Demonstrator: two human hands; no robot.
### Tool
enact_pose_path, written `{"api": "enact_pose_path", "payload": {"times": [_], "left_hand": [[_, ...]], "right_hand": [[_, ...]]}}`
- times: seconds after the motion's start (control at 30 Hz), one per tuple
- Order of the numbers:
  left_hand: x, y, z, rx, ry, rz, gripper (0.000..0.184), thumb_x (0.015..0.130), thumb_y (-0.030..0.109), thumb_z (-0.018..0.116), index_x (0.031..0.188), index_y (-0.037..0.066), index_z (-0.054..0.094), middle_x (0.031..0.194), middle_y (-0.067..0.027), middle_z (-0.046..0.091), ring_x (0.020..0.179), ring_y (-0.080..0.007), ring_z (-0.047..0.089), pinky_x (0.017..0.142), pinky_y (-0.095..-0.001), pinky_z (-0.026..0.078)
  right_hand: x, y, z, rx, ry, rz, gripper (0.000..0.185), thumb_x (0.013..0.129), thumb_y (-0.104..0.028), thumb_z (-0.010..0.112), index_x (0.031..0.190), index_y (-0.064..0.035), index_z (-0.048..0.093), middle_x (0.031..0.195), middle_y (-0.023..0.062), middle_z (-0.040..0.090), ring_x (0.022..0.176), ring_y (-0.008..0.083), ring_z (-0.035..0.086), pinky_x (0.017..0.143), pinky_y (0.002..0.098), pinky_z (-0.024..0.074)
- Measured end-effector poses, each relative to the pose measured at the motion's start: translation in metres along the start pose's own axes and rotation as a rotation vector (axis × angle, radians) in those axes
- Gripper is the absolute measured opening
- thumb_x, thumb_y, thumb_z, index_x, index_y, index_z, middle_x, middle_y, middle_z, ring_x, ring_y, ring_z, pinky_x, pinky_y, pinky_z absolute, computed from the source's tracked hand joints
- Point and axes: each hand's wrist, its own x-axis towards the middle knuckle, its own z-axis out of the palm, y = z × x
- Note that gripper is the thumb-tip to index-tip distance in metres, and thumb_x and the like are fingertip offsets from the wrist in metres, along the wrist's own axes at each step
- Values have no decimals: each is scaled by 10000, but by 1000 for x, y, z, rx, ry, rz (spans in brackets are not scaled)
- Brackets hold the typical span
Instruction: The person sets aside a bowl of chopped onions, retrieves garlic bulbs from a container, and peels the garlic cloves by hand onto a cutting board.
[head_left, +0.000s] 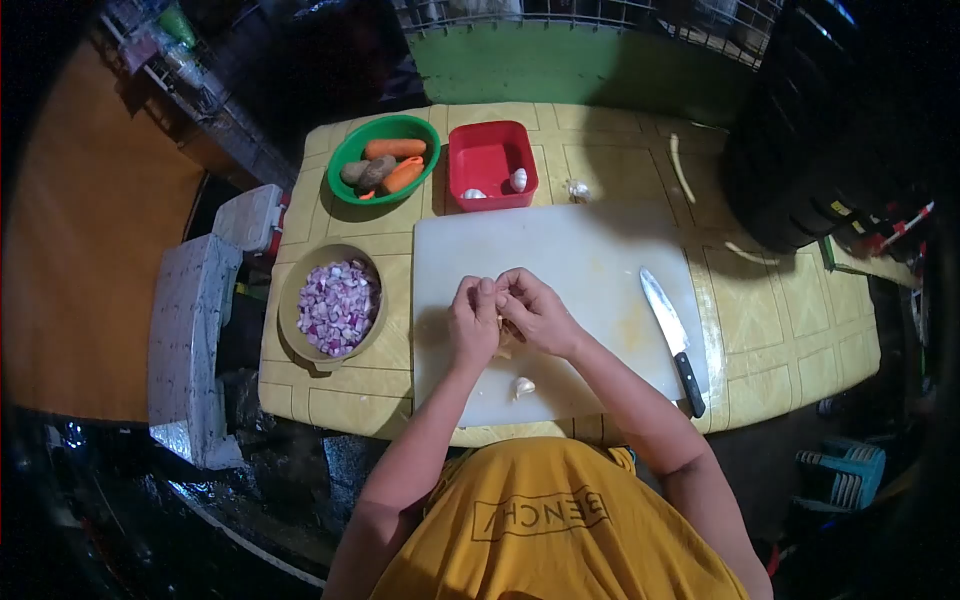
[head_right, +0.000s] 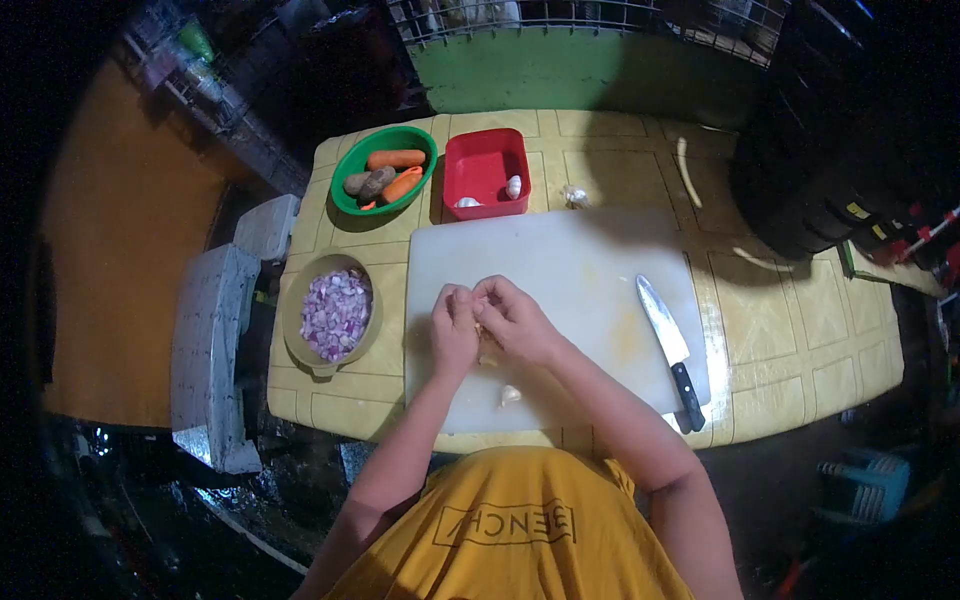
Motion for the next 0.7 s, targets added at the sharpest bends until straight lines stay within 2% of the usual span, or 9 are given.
{"api": "enact_pose_path", "payload": {"times": [0.03,0.17,0.23,0.33,0.4,0.43,0.5,0.6,0.7], "left_hand": [[1,2,-1,-1,8,3,249,1002,253,539,921,18,526,745,-94,600,678,-170,558,620,-323,469],[-7,25,-3,134,-57,-88,335,1007,333,516,889,20,532,689,-128,596,630,-215,580,604,-364,475],[-12,31,-1,164,-65,-95,346,1011,345,504,892,21,529,685,-138,595,622,-227,587,598,-377,473],[-10,26,2,159,-29,-101,340,1012,334,497,882,21,522,690,-133,595,631,-225,599,592,-379,468],[-10,14,4,156,-27,-90,321,1022,301,477,873,20,519,672,-47,511,619,-118,485,564,-315,422],[-11,9,4,154,-30,-86,321,1022,301,477,873,20,519,672,-47,511,619,-118,485,564,-315,422],[-11,0,4,74,-119,-232,335,1023,315,471,877,17,514,684,-47,517,614,-129,489,563,-318,424],[-9,-8,5,53,-130,-156,324,1024,321,467,922,21,532,713,-44,538,608,-127,488,561,-310,423],[-4,-4,3,76,-111,-208,264,1021,287,489,984,35,560,773,-26,570,625,-88,499,557,-264,426]], "right_hand": [[-1,-6,-3,13,-24,112,169,1005,-185,511,1056,-25,526,817,13,556,697,86,527,630,248,464],[-5,-7,-4,57,-48,165,136,993,-154,510,1038,-26,513,831,9,542,685,70,492,597,233,444],[-4,-3,-1,16,-2,3,106,971,-122,504,997,-20,509,810,15,550,659,72,505,571,241,451],[1,1,3,44,44,26,90,948,-101,497,961,-12,504,788,26,554,640,83,510,561,259,464],[1,2,8,31,80,64,75,954,-95,484,961,-21,492,788,20,542,616,79,499,534,250,450],[-1,3,10,21,112,111,61,961,-89,472,961,-29,480,787,14,530,593,75,487,508,241,436],[-2,10,13,-4,151,108,52,950,-76,474,951,-25,482,800,24,536,623,83,498,530,247,448],[-1,14,12,-16,199,125,48,933,-51,476,959,-14,492,838,45,552,690,94,520,574,252,465],[5,18,10,-49,232,77,97,930,-32,471,1014,-5,510,890,58,571,742,96,534,604,249,471]]}}
